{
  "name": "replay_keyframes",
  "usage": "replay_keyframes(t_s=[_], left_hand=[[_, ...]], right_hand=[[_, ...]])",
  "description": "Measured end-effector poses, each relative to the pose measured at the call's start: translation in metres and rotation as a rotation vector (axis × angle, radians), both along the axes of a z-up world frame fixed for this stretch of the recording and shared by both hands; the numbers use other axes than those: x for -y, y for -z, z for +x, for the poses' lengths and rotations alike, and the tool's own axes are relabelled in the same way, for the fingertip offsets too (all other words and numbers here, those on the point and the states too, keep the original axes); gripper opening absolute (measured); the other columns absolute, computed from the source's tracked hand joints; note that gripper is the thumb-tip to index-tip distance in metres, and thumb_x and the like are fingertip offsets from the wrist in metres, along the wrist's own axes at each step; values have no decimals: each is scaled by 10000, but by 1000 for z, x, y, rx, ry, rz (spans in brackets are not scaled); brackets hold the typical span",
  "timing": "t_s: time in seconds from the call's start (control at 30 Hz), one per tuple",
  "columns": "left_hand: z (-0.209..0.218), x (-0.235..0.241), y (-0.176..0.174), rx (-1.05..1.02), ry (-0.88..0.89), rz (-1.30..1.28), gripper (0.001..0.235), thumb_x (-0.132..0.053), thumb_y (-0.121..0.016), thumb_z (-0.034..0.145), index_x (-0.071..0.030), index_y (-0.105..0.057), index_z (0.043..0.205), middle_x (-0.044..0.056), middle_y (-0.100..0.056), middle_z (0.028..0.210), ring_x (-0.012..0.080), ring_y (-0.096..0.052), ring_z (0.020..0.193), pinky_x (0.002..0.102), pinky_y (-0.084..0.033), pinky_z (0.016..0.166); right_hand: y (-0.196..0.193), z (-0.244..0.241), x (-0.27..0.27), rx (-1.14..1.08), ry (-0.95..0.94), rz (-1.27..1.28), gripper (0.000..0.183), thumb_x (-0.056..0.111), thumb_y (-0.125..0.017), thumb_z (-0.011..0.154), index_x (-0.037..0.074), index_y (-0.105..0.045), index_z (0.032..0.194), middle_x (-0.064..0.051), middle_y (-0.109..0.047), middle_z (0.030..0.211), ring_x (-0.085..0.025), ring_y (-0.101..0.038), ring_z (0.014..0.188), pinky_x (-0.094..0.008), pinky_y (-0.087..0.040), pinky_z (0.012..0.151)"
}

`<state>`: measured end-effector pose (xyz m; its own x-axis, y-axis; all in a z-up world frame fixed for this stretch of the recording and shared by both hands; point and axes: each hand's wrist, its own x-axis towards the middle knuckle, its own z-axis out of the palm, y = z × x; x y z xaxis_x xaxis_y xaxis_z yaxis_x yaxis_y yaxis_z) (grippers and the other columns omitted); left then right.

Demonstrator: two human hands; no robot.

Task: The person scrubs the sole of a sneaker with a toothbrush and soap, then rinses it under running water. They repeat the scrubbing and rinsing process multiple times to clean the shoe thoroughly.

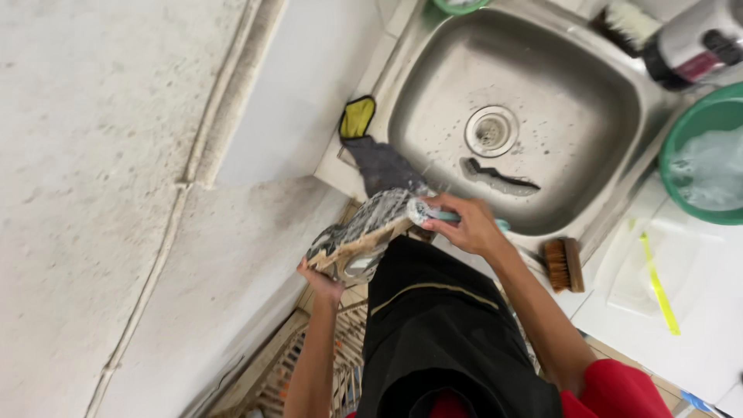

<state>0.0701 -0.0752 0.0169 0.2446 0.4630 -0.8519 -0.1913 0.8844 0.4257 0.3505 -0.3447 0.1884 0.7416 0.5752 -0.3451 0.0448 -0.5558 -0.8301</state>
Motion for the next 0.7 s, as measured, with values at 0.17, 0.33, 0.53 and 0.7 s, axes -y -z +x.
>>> replay_keyframes(t_s=[0.17, 0.33, 0.53, 0.7], left_hand=[[26, 17, -30, 3, -15, -54, 1093, -799, -684, 863, -99, -519, 1686, 234, -517, 1708, 486, -555, 1509, 661, -463, 1259], [49, 31, -51, -16, 15, -100, 1181, -870, -664, 810, -115, -514, 1706, 206, -501, 1740, 467, -541, 1535, 645, -445, 1281], [107, 70, -146, -133, -111, 51, 1086, -664, -753, 841, -111, -469, 1732, 186, -472, 1764, 396, -539, 1530, 577, -449, 1299], [67, 0, -119, -65, 41, 13, 1062, -603, -686, 827, 19, -510, 1670, 267, -534, 1689, 445, -606, 1460, 599, -457, 1242]], right_hand=[[26, 5, -1, 46, 4, -123, 469, 589, -781, 1003, 266, -762, 1342, -222, -830, 973, -469, -806, 1002, -554, -636, 913], [12, -8, -11, -39, 60, -185, 549, 625, -670, 1080, 217, -671, 1447, -256, -819, 1192, -423, -831, 1017, -549, -645, 923], [15, 6, -3, -26, 11, -269, 484, 628, -655, 1074, 274, -654, 1404, -280, -828, 1116, -509, -795, 1107, -621, -596, 1028], [40, 39, 47, 150, 241, -541, 405, 428, -613, 1172, 266, -538, 1535, -253, -809, 1018, -476, -813, 1010, -620, -622, 943]])
